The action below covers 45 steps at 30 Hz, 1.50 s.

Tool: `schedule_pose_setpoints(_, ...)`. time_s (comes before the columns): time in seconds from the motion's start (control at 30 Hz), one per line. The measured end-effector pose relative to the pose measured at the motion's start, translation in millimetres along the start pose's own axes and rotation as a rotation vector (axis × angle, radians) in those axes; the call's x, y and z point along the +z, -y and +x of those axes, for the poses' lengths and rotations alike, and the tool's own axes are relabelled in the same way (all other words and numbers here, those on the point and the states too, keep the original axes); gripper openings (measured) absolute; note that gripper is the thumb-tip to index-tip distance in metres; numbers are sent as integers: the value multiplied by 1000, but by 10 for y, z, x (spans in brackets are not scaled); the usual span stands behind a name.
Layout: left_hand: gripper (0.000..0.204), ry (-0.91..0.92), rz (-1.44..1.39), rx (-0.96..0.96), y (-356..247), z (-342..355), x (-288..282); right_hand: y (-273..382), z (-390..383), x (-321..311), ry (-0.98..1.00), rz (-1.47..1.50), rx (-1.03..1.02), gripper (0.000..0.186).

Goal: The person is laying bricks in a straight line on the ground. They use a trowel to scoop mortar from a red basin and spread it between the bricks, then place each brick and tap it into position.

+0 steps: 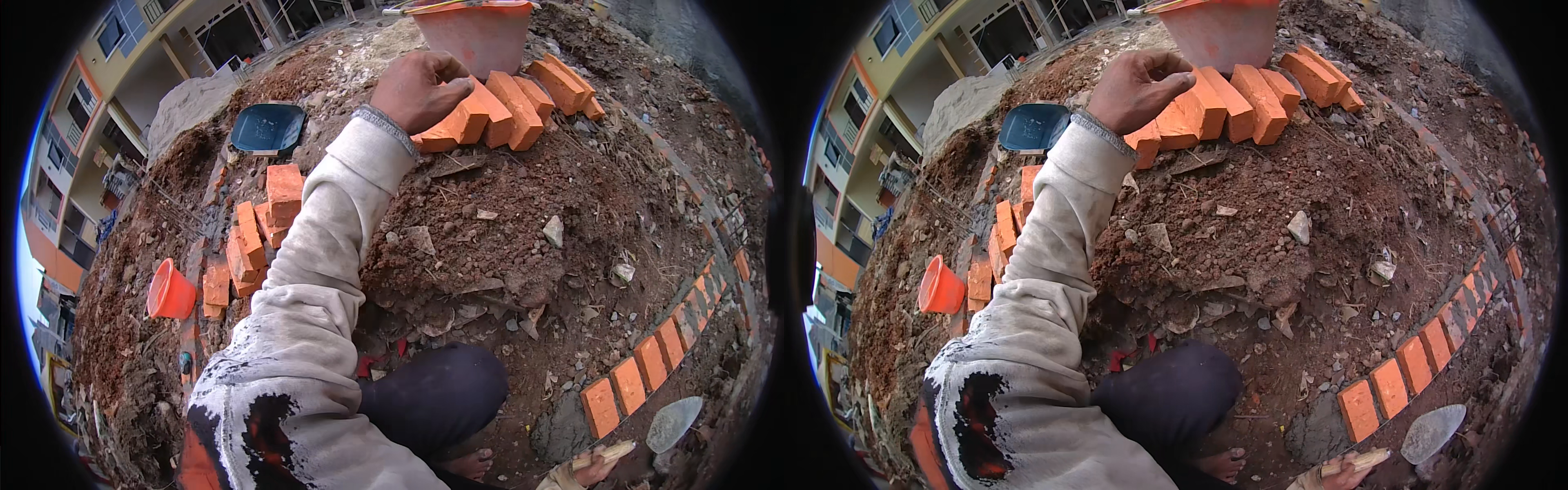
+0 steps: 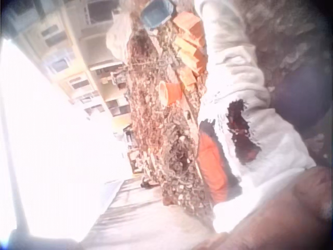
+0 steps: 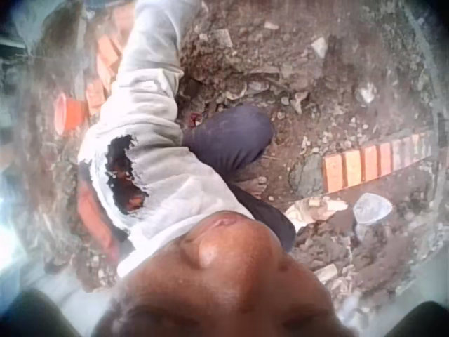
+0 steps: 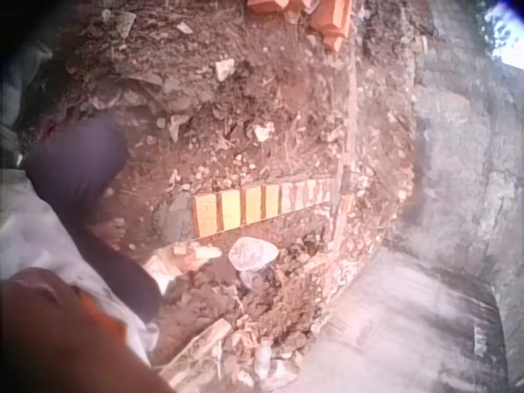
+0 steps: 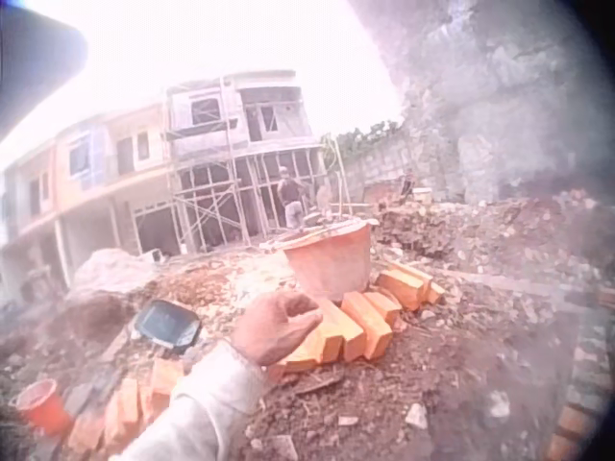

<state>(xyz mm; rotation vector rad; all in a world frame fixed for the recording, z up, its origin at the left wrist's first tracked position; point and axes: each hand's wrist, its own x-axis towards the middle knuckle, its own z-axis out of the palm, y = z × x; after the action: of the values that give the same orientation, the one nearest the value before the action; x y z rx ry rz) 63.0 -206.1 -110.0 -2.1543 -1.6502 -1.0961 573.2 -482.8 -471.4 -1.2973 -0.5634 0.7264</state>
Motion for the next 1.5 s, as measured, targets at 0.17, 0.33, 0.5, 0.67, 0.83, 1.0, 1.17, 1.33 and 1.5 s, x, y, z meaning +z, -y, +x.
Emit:
schedule_pose_setpoints(0.17, 65, 130, 386, -485, 1962, -50, 289, -106, 80, 34, 65, -57, 23, 56)
schedule_pose_setpoints(0.33, 62, 325, -467, -927, 1217, -228, 114, 234, -61, 145, -19, -79, -29, 56)
schedule_pose_setpoints(0.5, 49, 130, -400, -1078, 1953, -334, -44, 444, -204, 224, -39, 29, -1, 55)
schedule_pose_setpoints(0.67, 45, -295, -1416, -911, 1702, -896, -333, 485, -357, 179, -112, -45, -16, 57)
schedule_pose_setpoints(0.83, 81, -21, -2182, -187, 208, -1002, 86, 515, -425, 170, -172, -130, -49, 59)
schedule_pose_setpoints(1.0, 80, 401, -2353, -188, -562, -784, 258, 780, -337, 530, -65, 40, -70, 42)
schedule_pose_setpoints(1.17, 75, 883, -1366, -363, -1630, -971, 1432, 895, -316, 173, -150, -22, -154, 45)
schedule_pose_setpoints(1.33, 82, 1281, -665, 404, -2470, -1805, 2692, 813, -513, -50, -277, 52, -101, 47)
schedule_pose_setpoints(1.5, 89, 1201, -566, 961, -2656, -2616, 3453, 809, -658, -88, -321, 104, -109, 51)
